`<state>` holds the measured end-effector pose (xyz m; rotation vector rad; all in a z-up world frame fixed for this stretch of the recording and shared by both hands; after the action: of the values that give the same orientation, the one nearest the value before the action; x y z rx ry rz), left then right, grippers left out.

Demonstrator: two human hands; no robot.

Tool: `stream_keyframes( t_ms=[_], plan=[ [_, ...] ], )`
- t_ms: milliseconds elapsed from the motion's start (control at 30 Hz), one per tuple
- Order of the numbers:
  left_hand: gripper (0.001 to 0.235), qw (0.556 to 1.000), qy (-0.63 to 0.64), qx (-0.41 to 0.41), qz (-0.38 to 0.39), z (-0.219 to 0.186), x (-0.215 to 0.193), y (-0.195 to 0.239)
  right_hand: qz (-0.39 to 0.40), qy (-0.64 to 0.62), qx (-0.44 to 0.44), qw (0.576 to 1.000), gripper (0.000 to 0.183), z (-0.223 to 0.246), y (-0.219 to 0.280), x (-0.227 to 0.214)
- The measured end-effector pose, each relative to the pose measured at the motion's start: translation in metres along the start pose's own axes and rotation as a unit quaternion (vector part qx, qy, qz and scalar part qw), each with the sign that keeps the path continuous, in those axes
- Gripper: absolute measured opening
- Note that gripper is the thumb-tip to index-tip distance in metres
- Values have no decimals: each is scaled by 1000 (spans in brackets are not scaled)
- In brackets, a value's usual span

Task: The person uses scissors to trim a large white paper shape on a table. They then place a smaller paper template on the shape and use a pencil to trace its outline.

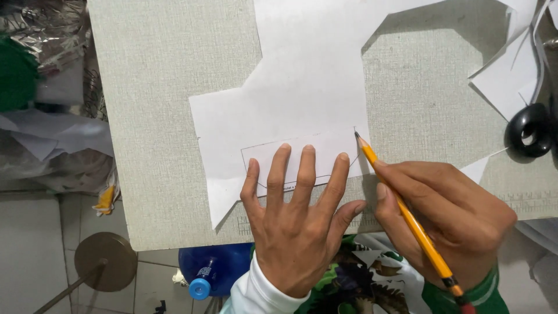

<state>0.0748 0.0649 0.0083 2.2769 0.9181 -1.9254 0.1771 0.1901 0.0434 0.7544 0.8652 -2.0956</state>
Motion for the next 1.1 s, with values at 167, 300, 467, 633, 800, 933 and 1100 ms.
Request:
stream_keyframes(
  t_ms=[167,300,467,633,800,933,1100],
  plan=[
    [43,1000,-1,3,2,0,1,2,69,28,-20,997,19,3,-1,-24],
    [43,1000,0,2,-3,2,3,2,164,112,108,974,28,-17,31,-47],
    [43,1000,-1,-8,-9,1,3,3,72,42,187,979,33,-45,41,-49],
    [52,1000,5,-3,-12,2,-2,4,227,-7,72,971,31,-46,-44,-37],
    [57,1000,26,-6,-10,3,0,8,303,-129,45,943,27,-20,-101,8],
    [51,999,44,-17,-14,3,1,8,330,-344,-79,876,25,-22,-113,42],
    [45,998,53,-14,-17,2,-1,4,341,-380,-36,859,23,-22,-110,52]
  ],
)
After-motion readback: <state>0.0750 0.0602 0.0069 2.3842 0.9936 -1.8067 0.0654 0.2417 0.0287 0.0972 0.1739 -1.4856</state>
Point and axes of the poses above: each hand's wrist, its own y-axis away from the middle knuckle, its own x-axis out of the palm, z = x × y, the point moved 1 cm from there along -y, towards the middle knuckle, and after that the axes turned 3 degrees about x, right-handed, at the moved point
